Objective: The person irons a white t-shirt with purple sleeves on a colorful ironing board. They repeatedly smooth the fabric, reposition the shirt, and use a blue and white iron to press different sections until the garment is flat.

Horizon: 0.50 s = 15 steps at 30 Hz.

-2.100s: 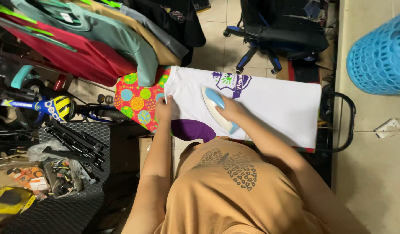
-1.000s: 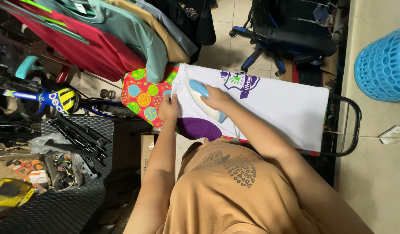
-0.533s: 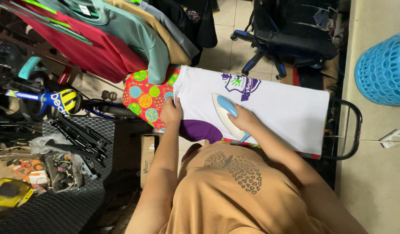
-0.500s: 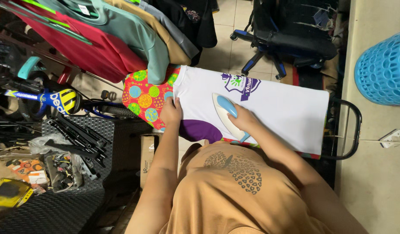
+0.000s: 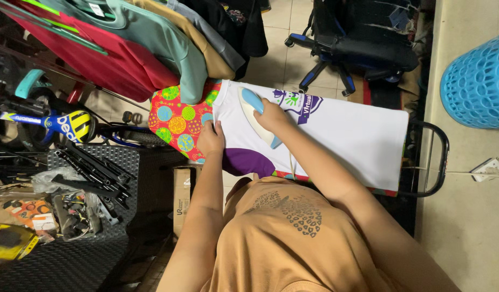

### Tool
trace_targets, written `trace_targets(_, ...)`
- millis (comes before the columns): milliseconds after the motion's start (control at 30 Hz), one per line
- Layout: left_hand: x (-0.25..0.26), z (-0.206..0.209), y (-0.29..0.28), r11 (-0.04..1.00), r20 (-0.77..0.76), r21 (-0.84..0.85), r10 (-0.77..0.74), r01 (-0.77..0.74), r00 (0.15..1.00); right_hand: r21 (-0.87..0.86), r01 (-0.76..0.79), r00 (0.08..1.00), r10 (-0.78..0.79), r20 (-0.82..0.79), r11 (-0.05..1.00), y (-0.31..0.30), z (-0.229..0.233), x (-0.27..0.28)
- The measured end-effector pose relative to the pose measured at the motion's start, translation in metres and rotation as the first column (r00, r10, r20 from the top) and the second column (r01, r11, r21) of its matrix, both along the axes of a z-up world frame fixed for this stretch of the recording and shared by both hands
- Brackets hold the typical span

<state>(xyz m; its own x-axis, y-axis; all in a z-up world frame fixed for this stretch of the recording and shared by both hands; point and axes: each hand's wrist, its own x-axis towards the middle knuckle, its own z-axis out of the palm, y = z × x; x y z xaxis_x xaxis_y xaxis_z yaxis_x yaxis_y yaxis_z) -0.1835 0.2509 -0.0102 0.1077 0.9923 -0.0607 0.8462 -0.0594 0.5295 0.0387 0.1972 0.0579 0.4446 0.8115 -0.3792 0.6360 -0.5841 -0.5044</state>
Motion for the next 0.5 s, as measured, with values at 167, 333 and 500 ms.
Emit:
trace_targets(167, 0.001, 0.001, -0.001, 1.0, -0.002, 0.015, 0.009, -0.008, 1.0, -0.151, 0.186, 0.963, -0.211, -0.169, 0.971, -0.033, 0.03, -0.007)
trace_targets(333, 0.001, -0.003, -0.001, 1.0, -0.001, 0.007, 0.013, -0.013, 1.0, -0.078, 0.134, 0.984, -0.142, -0.106, 0.988, -0.019, 0.018, 0.0)
trace_targets(500, 0.0, -0.007, -0.001, 0.999, -0.009, 0.04, 0.011, -0.011, 1.0, -0.064, 0.221, 0.958, -0.229, -0.172, 0.973, 0.022, 0.008, 0.013)
